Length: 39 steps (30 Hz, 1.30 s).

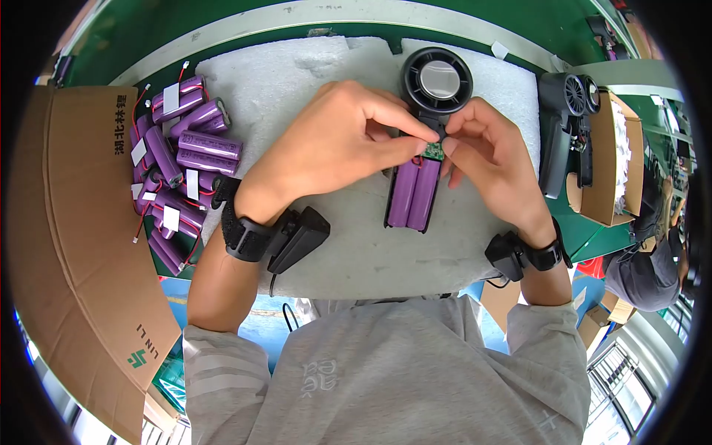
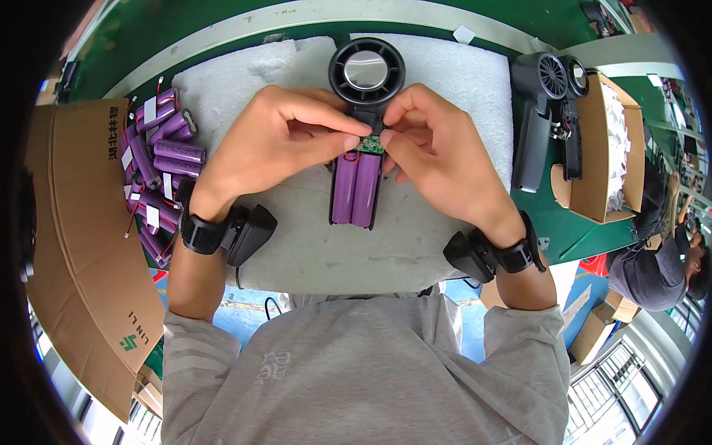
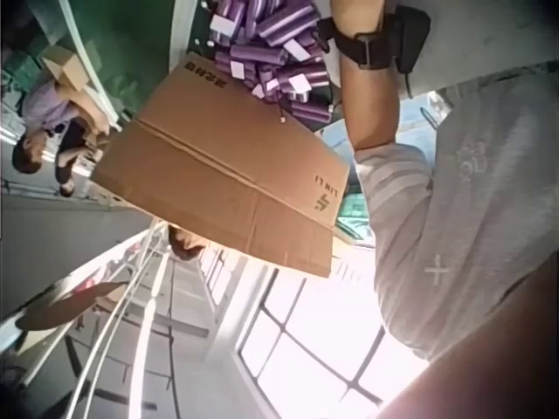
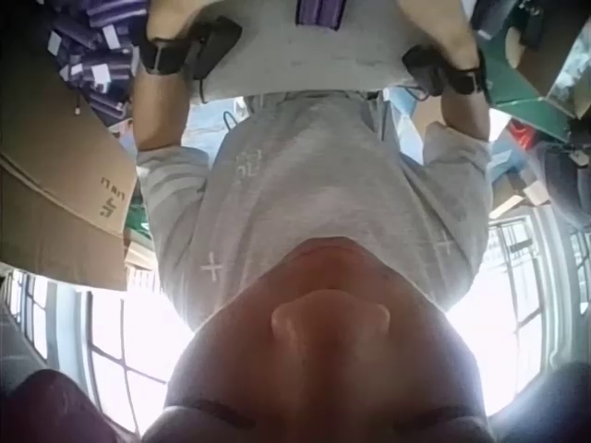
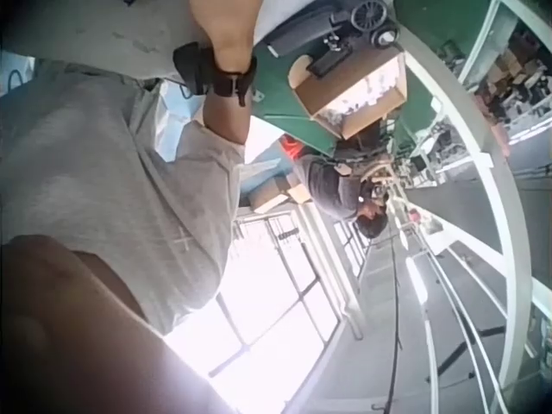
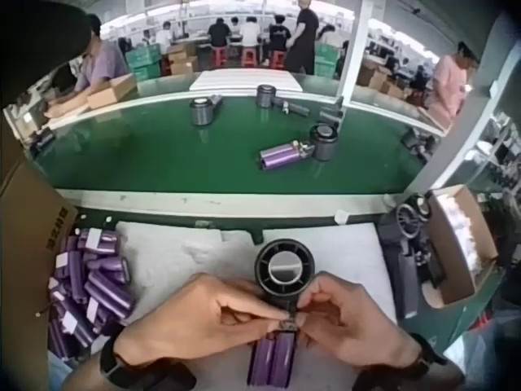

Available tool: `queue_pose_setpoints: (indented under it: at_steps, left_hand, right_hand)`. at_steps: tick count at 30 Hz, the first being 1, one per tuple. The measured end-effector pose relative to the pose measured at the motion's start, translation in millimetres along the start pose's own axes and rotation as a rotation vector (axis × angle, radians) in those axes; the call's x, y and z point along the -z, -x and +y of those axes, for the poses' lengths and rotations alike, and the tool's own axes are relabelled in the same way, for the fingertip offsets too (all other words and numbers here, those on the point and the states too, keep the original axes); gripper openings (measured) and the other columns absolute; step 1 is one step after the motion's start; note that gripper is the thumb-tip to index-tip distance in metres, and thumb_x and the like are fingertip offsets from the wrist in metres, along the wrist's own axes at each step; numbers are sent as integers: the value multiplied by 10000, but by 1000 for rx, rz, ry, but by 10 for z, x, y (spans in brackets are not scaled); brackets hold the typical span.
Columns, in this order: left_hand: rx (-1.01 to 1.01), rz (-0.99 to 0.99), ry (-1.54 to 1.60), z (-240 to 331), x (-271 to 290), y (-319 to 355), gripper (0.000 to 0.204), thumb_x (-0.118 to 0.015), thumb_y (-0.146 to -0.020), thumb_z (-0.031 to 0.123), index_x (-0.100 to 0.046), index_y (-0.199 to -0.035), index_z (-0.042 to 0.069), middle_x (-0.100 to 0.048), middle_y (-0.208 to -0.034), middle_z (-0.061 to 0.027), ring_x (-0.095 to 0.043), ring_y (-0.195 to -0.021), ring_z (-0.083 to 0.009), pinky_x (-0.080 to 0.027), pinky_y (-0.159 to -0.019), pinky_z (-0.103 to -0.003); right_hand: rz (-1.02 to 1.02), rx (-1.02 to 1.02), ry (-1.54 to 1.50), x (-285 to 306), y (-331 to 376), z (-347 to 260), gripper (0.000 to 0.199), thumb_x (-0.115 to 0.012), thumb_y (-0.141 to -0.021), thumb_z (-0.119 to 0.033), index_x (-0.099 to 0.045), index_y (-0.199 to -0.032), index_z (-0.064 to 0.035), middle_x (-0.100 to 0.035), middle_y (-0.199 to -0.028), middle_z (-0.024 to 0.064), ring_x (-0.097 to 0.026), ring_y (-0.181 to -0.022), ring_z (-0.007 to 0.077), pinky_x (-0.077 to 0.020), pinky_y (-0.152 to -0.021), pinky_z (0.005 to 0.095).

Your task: The person connects a battery pack to a circuit board inside a handheld fan housing and presses the batteries into the casing. They then set the assembled fan aside and repeat the process with another housing and battery pack.

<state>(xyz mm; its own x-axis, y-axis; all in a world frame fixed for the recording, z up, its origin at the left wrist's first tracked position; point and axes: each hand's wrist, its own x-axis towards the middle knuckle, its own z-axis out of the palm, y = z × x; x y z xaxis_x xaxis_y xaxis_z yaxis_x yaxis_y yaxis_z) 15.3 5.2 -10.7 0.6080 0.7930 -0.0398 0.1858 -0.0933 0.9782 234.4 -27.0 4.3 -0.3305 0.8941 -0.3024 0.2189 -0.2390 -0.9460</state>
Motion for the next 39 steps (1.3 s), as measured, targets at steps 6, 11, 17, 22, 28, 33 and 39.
queue_pose_setpoints:
  at_steps: [6, 11, 17, 22, 28, 33, 39]
  left_hand:
    - [65, 65, 136, 80, -76, -81, 164, -690, -875, 88, -740, -1028, 60, -703, -824, -65, -635, -703, -113, -520, -634, -256]
    - [72, 122, 116, 132, -89, -97, 176, -665, -895, 73, -727, -1058, 50, -696, -871, -74, -637, -697, -118, -522, -633, -260]
    - [29, 107, 84, 195, -19, -82, 190, -628, -906, 34, -719, -1072, 42, -679, -872, -75, -629, -690, -118, -511, -622, -263]
    - [41, 120, 101, 303, -11, -28, 197, -619, -896, 19, -719, -1064, 35, -664, -856, -81, -622, -680, -122, -501, -612, -274]
    - [102, 122, 150, 413, 39, 34, 204, -606, -888, 9, -723, -1053, 33, -668, -853, -93, -621, -677, -123, -501, -614, -281]
    - [108, 71, 117, 500, 116, 86, 217, -587, -920, -4, -711, -1095, 29, -625, -941, -60, -617, -760, -129, -537, -674, -271]
    - [116, 47, 171, 541, 192, 179, 246, -562, -906, -38, -714, -1086, 31, -637, -968, -67, -628, -780, -136, -546, -682, -274]
  right_hand:
    - [46, 95, 28, 47, -25, -24, 206, -537, -925, 15, -505, -1127, -11, -622, -944, 59, -620, -793, 115, -503, -607, 246]
    - [199, 394, 287, 89, -73, -22, 210, -604, -871, 39, -588, -1069, -31, -638, -945, 65, -628, -807, 141, -506, -647, 261]
    - [143, 707, 576, -3, 1, -234, 198, -718, -758, 52, -661, -931, -25, -651, -918, 90, -644, -795, 202, -514, -669, 283]
    - [203, 747, 601, -112, 35, -276, 210, -754, -713, 41, -677, -900, -12, -653, -866, 101, -645, -751, 240, -525, -647, 301]
    - [265, 727, 646, -158, 98, -395, 169, -752, -718, 32, -695, -872, -9, -655, -825, 99, -642, -698, 240, -523, -607, 314]
    - [201, 621, 696, -174, 201, -514, 164, -756, -724, 16, -705, -877, -13, -654, -820, 97, -641, -722, 235, -525, -627, 312]
    - [83, 675, 939, -308, 366, -745, 335, -790, -682, -44, -676, -988, 28, -613, -1093, 145, -605, -937, 297, -524, -784, 355]
